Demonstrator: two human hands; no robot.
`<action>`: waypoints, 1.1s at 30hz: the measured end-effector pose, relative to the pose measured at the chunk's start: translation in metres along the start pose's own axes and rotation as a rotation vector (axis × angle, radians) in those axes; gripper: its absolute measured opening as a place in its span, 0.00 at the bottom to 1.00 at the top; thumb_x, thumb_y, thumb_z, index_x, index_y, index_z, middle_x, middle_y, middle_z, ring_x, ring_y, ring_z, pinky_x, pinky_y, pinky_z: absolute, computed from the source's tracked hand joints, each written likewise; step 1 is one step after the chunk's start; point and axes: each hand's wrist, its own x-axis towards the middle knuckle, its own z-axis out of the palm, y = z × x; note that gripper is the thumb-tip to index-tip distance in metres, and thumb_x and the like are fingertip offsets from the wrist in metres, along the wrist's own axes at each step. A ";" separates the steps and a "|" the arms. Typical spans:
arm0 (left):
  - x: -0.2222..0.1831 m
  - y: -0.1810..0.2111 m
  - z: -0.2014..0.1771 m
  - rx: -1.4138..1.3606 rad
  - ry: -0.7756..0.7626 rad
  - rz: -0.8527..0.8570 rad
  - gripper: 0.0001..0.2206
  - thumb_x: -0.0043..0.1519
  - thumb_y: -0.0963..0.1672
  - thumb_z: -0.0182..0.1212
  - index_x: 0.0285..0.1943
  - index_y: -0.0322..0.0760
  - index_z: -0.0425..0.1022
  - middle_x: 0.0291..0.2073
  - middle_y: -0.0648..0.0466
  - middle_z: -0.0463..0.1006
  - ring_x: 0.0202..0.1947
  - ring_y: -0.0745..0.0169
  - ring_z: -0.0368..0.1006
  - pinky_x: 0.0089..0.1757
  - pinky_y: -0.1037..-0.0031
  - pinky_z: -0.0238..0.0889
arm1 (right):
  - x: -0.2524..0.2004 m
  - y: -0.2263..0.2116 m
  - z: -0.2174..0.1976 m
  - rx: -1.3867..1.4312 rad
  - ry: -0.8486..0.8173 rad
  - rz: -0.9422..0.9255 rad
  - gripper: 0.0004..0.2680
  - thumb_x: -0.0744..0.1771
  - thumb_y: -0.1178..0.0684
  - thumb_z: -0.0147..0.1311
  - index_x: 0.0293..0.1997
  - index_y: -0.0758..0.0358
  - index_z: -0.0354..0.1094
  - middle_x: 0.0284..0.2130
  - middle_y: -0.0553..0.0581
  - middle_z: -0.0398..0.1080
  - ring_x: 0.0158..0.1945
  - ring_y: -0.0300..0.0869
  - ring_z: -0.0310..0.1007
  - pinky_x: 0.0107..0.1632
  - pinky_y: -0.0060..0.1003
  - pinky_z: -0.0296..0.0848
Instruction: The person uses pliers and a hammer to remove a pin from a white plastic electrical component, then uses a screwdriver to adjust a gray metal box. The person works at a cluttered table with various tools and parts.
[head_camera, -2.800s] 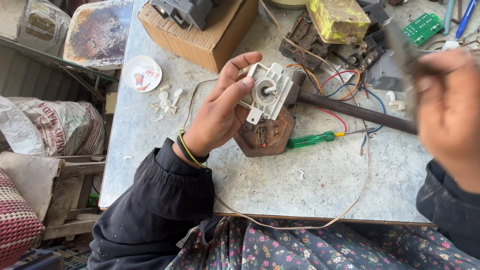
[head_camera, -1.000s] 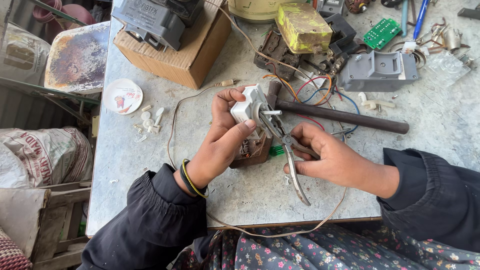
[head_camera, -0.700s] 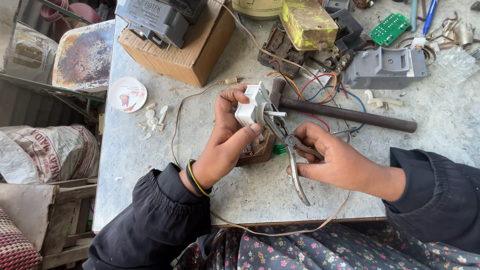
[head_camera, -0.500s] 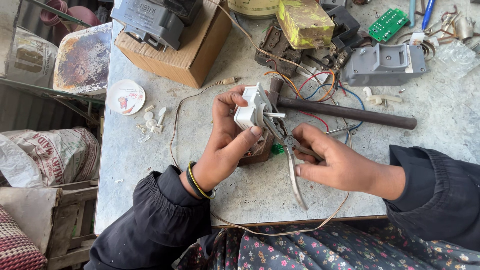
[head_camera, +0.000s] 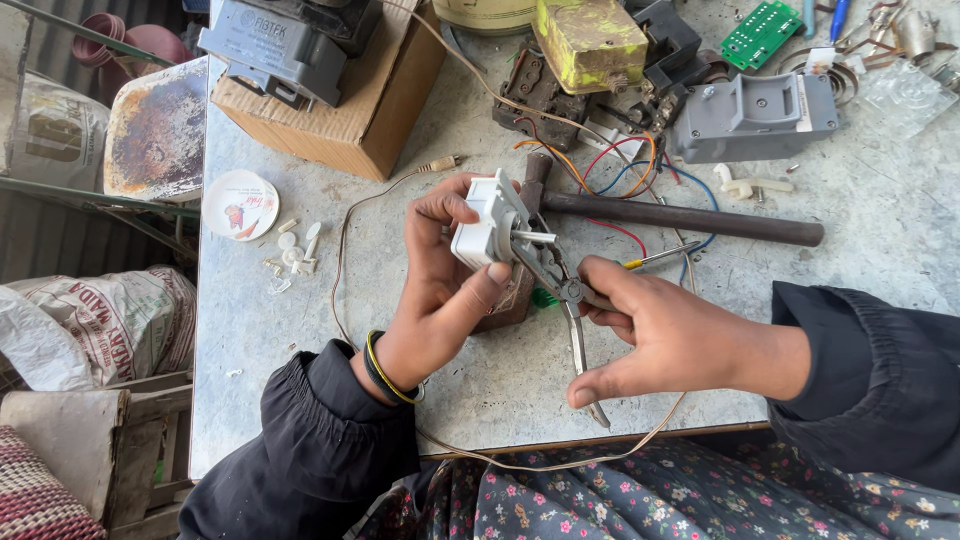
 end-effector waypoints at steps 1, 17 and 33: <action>0.000 0.000 0.000 0.059 -0.006 0.030 0.20 0.70 0.35 0.54 0.65 0.40 0.51 0.70 0.45 0.53 0.74 0.57 0.53 0.72 0.63 0.47 | 0.002 -0.004 0.002 0.010 0.006 -0.032 0.33 0.56 0.37 0.75 0.54 0.69 0.56 0.49 0.66 0.67 0.58 0.41 0.67 0.65 0.37 0.68; -0.007 -0.007 0.011 0.052 0.037 0.059 0.23 0.66 0.32 0.52 0.64 0.42 0.49 0.68 0.45 0.52 0.75 0.54 0.49 0.70 0.63 0.47 | 0.007 -0.034 0.005 -0.345 0.143 0.118 0.26 0.56 0.44 0.69 0.51 0.65 0.59 0.29 0.65 0.72 0.34 0.51 0.78 0.43 0.41 0.79; -0.010 -0.015 0.016 0.061 0.081 0.131 0.23 0.67 0.31 0.50 0.62 0.44 0.47 0.67 0.44 0.52 0.78 0.48 0.44 0.72 0.62 0.43 | 0.009 -0.032 0.006 -0.335 0.162 0.133 0.23 0.57 0.45 0.68 0.50 0.62 0.61 0.28 0.63 0.73 0.32 0.51 0.78 0.39 0.43 0.77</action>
